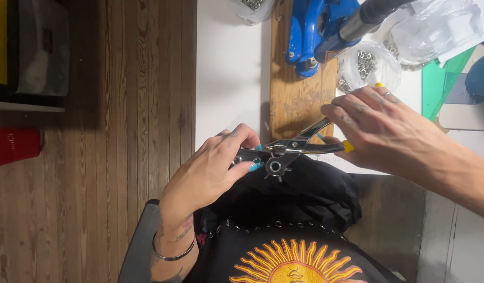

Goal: Attaching metal grommets to a black garment using a rotary hole punch and a manual press

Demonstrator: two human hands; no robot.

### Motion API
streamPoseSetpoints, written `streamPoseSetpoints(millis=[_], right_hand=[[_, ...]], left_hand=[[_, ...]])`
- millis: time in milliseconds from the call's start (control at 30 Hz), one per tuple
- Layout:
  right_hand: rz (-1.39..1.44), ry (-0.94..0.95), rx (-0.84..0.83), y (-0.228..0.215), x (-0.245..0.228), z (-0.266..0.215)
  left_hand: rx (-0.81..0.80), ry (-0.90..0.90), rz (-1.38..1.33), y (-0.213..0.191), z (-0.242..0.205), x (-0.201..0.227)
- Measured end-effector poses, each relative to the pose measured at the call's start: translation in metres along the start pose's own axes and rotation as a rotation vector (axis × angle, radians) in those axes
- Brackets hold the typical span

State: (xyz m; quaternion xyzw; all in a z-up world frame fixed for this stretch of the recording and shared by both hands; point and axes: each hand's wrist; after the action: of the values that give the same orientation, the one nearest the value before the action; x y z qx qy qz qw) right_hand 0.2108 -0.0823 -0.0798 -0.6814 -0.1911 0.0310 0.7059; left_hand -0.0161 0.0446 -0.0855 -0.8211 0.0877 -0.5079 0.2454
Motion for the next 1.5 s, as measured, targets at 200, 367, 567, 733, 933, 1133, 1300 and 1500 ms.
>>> streamPoseSetpoints(millis=[200,367,567,733,933,1133,1300,1500], right_hand=[[0.033,-0.024,0.022,-0.006,-0.008,0.010],[0.041,-0.020,0.025,-0.004,-0.012,0.009],[-0.034,0.005,-0.021,0.000,-0.014,-0.007],[-0.094,0.065,-0.069,-0.005,-0.018,-0.017],[-0.076,0.093,-0.153,-0.010,-0.022,-0.016],[-0.166,0.065,-0.165,-0.014,-0.020,-0.013],[-0.045,-0.012,-0.105,-0.011,-0.015,-0.010],[0.167,0.075,-0.152,0.016,-0.015,-0.016]], left_hand=[[0.020,0.128,0.048,-0.007,-0.010,0.007],[0.040,0.158,0.058,-0.007,-0.011,0.010],[0.059,0.174,0.048,-0.003,-0.008,0.004],[0.080,0.100,0.042,-0.001,-0.004,0.008],[0.107,0.142,0.027,0.000,-0.003,0.012],[0.111,0.076,-0.007,-0.002,-0.002,0.014],[0.110,0.126,-0.034,-0.002,-0.001,0.014],[0.079,0.152,-0.052,-0.002,0.002,0.007]])
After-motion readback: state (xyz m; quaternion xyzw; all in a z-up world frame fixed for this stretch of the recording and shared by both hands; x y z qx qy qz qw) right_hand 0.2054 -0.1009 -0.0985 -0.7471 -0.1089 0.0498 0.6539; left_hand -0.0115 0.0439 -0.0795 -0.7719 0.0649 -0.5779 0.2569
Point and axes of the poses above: each hand's wrist, its own z-axis towards the middle knuckle, its own y-axis out of the palm, x = y × z, and after that the axes turned 2 degrees about y, right-handed
